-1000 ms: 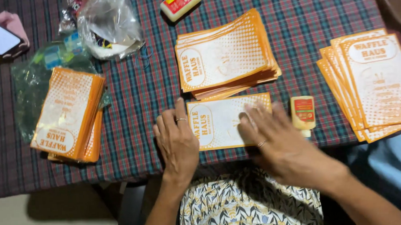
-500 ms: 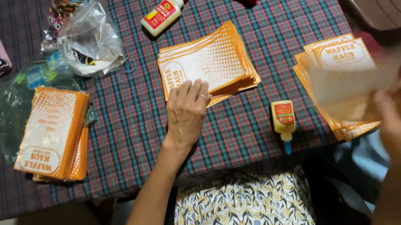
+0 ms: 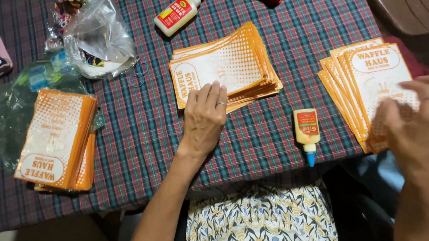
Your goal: Applying glue to the edges of paper bags and stacking them in an organized pile.
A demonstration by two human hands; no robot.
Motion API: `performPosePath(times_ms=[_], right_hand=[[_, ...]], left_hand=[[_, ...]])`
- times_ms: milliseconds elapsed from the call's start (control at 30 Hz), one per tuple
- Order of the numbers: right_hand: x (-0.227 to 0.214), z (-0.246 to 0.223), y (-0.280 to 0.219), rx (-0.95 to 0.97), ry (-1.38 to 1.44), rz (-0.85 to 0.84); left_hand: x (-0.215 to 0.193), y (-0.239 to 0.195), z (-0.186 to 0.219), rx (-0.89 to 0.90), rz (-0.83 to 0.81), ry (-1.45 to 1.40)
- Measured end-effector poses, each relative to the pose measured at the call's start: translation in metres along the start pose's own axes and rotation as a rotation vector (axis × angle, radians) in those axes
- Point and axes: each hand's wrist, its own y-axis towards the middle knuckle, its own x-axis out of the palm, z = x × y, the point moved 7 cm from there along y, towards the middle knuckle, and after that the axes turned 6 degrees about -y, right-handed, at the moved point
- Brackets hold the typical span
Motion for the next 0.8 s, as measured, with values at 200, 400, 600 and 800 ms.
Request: performPosePath(times_ms=[200, 400, 600, 800], right_hand=[[-0.009, -0.046, 0.006, -0.092, 0.153, 0.049], [-0.004, -0.077, 0.014, -0.068, 0.302, -0.035], [-0.017, -0.105, 0.015, -0.189, 0.384, -0.028], [-0.024, -0.152, 0.006, -0.326, 0.636, -0.215]], left_hand=[[-0.013, 0.002, 0.001, 0.030, 0.097, -0.045], [-0.016, -0.009, -0.014, -0.146, 0.147, -0.206], [-0.057, -0.020, -0.001, -0.307, 0.062, -0.219], [-0.070, -0.043, 0.034, -0.409, -0.144, -0.389]])
